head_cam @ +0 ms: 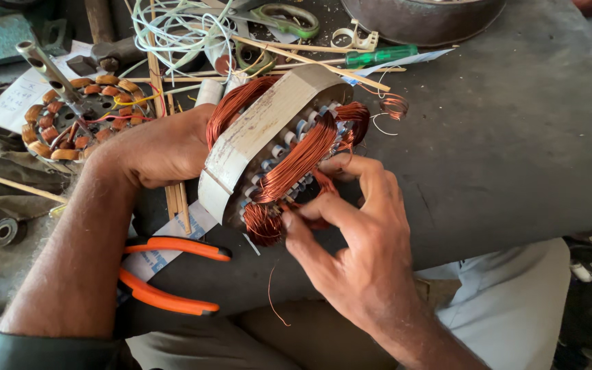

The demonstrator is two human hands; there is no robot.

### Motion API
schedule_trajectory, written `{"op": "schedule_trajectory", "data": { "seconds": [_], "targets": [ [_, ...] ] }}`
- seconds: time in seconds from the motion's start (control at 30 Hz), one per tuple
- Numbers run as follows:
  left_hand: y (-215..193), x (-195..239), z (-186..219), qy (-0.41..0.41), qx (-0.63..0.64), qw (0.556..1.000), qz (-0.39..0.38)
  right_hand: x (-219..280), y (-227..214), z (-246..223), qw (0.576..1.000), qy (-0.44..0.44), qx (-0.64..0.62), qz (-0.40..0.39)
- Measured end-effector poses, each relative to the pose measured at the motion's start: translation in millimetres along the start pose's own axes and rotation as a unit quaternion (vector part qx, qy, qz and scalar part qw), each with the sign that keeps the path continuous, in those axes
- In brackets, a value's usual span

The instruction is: The person winds copper wire by hand into the slots of a motor stator, using pre-formed wire loops and inserting them into the slots. The person uses scissors to cut a small piece of tape and continues winding the copper wire into the stator slots.

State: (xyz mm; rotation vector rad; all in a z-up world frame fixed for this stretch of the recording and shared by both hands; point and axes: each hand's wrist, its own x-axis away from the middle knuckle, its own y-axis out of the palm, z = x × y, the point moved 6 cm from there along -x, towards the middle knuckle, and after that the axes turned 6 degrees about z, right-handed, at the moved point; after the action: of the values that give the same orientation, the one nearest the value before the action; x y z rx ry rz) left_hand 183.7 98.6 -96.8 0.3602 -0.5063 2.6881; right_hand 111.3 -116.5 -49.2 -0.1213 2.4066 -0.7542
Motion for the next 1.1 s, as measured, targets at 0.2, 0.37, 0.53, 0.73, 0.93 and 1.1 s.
{"op": "schedule_trajectory", "data": {
  "seconds": [0.2, 0.37, 0.53, 0.73, 0.93, 1.1],
  "targets": [
    [2, -1, -7, -0.008, 0.099, 0.994, -0.033, 1, 1, 1, 1.0, 0.006, 0.012, 0.015],
    [0, 0, -5, 0.004, 0.054, 0.998, -0.016, 2, -1, -1, 1.0, -0.013, -0.003, 0.012],
    [3, 0, 1, 0.036, 0.068, 0.996, -0.036, -1, 3, 4, 1.0, 0.022, 0.005, -0.003],
    [0, 1, 6, 0.062, -0.038, 0.997, -0.022, -2, 3, -4, 0.997, -0.046, 0.058, -0.007],
    [1, 1, 6, 0.016, -0.045, 0.999, -0.004, 2, -3, -1, 0.999, -0.033, 0.004, 0.001],
    [-1, 0, 0, -0.021, -0.046, 0.999, 0.007, 5, 1, 3, 1.0, 0.002, 0.004, 0.0]
  ]
}}
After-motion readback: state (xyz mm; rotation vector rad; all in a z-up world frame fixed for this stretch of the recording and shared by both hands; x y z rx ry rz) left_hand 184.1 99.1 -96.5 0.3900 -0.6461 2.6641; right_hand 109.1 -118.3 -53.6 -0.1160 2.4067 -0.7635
